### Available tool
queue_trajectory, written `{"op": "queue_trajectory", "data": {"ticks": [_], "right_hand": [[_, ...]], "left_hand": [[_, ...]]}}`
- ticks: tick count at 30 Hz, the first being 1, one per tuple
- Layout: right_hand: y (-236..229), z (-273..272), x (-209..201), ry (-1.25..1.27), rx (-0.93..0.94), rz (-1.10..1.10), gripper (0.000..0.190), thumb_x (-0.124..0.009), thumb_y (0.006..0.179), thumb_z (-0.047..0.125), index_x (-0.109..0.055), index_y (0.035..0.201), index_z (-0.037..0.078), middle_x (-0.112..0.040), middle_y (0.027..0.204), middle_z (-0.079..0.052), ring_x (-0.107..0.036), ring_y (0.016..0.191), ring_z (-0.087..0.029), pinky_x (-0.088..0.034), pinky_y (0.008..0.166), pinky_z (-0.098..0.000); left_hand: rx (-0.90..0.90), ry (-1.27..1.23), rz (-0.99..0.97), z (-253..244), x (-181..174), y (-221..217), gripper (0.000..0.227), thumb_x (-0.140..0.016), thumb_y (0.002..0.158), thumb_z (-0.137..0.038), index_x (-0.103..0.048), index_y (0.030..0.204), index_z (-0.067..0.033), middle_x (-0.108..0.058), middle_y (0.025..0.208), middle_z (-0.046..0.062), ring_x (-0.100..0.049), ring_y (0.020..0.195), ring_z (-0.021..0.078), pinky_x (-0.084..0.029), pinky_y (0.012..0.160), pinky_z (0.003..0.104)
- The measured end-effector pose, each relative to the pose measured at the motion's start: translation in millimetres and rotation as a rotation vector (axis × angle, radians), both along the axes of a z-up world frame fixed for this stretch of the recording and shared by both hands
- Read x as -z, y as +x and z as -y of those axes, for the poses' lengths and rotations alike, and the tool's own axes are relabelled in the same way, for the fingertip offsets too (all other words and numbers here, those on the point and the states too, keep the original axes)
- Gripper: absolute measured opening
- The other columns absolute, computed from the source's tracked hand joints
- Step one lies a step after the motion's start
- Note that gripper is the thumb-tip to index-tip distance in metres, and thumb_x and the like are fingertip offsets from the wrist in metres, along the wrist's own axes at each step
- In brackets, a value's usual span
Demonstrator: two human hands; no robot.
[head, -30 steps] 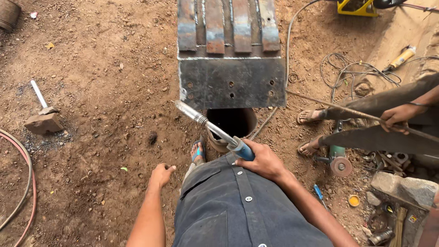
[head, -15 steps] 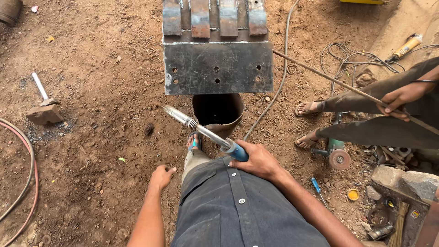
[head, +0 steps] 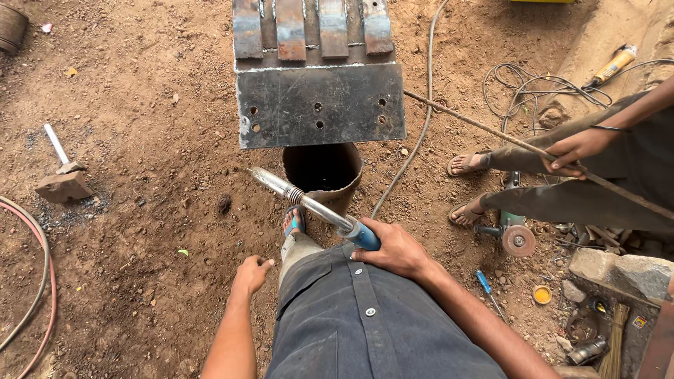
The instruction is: The person welds metal strips onto a rectangular base using a welding torch and a handheld welding mask.
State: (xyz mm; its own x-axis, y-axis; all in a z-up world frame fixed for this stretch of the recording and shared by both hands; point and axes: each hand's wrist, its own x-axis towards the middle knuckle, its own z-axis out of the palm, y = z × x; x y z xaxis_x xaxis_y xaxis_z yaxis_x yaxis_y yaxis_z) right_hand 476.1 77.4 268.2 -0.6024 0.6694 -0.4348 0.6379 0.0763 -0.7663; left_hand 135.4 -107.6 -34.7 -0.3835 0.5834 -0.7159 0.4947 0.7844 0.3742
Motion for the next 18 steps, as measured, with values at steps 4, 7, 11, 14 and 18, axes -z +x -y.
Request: {"op": "queue_trajectory", "data": {"ticks": [4, 7, 11, 14, 18], "right_hand": [[6, 2, -1, -0.029, 0.006, 0.038, 0.048, -0.081, 0.078, 0.037, -0.067, 0.117, 0.015, -0.079, 0.098, -0.012, -0.077, 0.094, -0.028, -0.058, 0.086, -0.0437], [8, 2, 0, -0.013, 0.016, -0.014, 0.045, -0.081, 0.077, 0.036, -0.068, 0.114, 0.014, -0.079, 0.098, -0.012, -0.077, 0.093, -0.027, -0.058, 0.086, -0.0435], [7, 3, -1, -0.032, 0.036, -0.034, 0.041, -0.080, 0.078, 0.036, -0.070, 0.112, 0.015, -0.080, 0.099, -0.010, -0.077, 0.094, -0.025, -0.057, 0.087, -0.0427], [6, 2, -1, -0.021, 0.023, -0.067, 0.042, -0.081, 0.078, 0.035, -0.070, 0.112, 0.014, -0.079, 0.101, -0.009, -0.076, 0.096, -0.024, -0.057, 0.088, -0.0422], [2, 2, 0, -0.036, 0.008, -0.027, 0.044, -0.081, 0.077, 0.035, -0.069, 0.114, 0.015, -0.079, 0.101, -0.009, -0.076, 0.096, -0.024, -0.057, 0.089, -0.0420]], "left_hand": [[0.018, -0.007, 0.003, -14, -16, 8, 0.050, -0.070, 0.088, -0.045, -0.075, 0.115, -0.0034, -0.075, 0.114, 0.022, -0.072, 0.110, 0.0337, -0.052, 0.100, 0.044], [0.021, -0.023, -0.003, -16, -23, 9, 0.049, -0.069, 0.089, -0.045, -0.074, 0.116, -0.0042, -0.075, 0.116, 0.022, -0.072, 0.111, 0.0338, -0.051, 0.101, 0.045], [0.037, -0.065, -0.011, -11, -19, 4, 0.049, -0.068, 0.091, -0.045, -0.075, 0.116, -0.0043, -0.076, 0.116, 0.021, -0.073, 0.110, 0.0328, -0.052, 0.101, 0.045], [0.031, -0.038, -0.033, 0, -10, 4, 0.050, -0.069, 0.090, -0.047, -0.075, 0.117, -0.0053, -0.075, 0.116, 0.022, -0.072, 0.111, 0.0341, -0.052, 0.101, 0.045], [-0.009, -0.065, -0.015, 14, -3, 3, 0.051, -0.070, 0.089, -0.048, -0.075, 0.116, -0.0045, -0.076, 0.116, 0.023, -0.072, 0.111, 0.0346, -0.052, 0.101, 0.046]]}}
